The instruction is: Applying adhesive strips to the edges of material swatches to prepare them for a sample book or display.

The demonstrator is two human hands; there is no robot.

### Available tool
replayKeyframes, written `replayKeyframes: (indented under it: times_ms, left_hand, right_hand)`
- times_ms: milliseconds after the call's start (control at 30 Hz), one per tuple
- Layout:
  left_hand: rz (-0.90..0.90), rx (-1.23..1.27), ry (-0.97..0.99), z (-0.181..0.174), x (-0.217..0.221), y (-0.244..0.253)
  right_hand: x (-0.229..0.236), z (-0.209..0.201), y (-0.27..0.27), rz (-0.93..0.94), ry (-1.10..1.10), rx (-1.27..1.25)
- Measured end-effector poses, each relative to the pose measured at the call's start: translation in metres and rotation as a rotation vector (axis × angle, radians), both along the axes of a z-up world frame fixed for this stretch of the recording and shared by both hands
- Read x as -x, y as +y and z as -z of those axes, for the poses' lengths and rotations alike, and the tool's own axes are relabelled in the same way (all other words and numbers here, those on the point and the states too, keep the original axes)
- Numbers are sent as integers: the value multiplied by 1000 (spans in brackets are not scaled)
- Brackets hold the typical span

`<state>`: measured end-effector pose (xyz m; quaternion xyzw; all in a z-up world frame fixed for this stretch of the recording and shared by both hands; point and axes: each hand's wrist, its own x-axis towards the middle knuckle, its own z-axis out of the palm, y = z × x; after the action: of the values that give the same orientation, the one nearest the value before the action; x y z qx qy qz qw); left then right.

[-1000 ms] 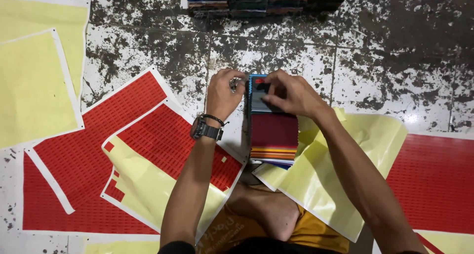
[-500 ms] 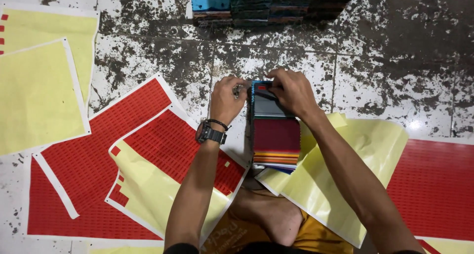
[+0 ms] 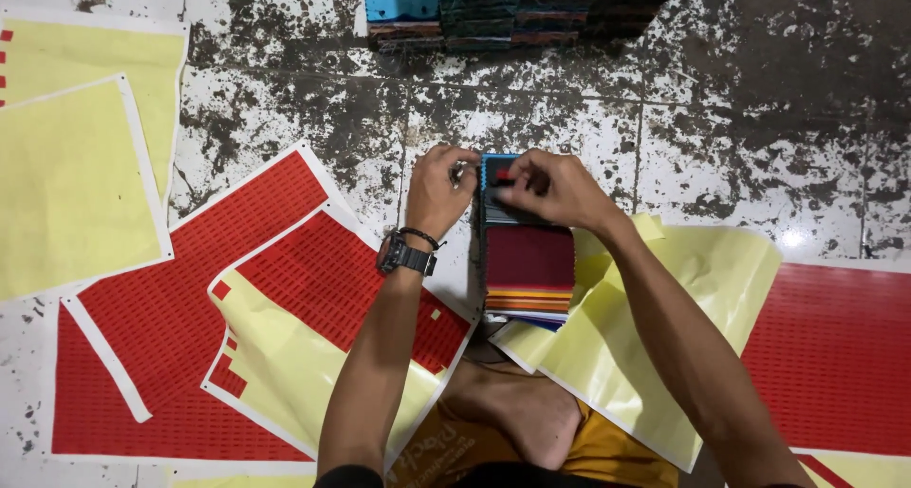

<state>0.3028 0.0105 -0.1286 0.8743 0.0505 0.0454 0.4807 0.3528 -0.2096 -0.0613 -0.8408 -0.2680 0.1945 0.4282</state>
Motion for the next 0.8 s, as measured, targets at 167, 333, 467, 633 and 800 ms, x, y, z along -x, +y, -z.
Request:
replayKeyframes:
  times_ms: [167, 333, 467, 633, 800]
  left_hand:
    - [-19, 27, 6, 6, 1, -2]
    - [-32, 34, 64, 9, -1, -1]
    - [-47, 21, 64, 7, -2, -4]
    - [-50, -26, 56, 0, -8, -9]
    - [-65, -67, 99, -5, -12, -17]
  right_hand:
    - [-14, 31, 7, 133, 131, 5]
    - [-18, 49, 10, 133, 111, 130]
    - [-17, 54, 10, 180, 109, 189]
    - [-17, 66, 10, 247, 101, 207]
    - [-13, 52, 18, 260, 93, 234]
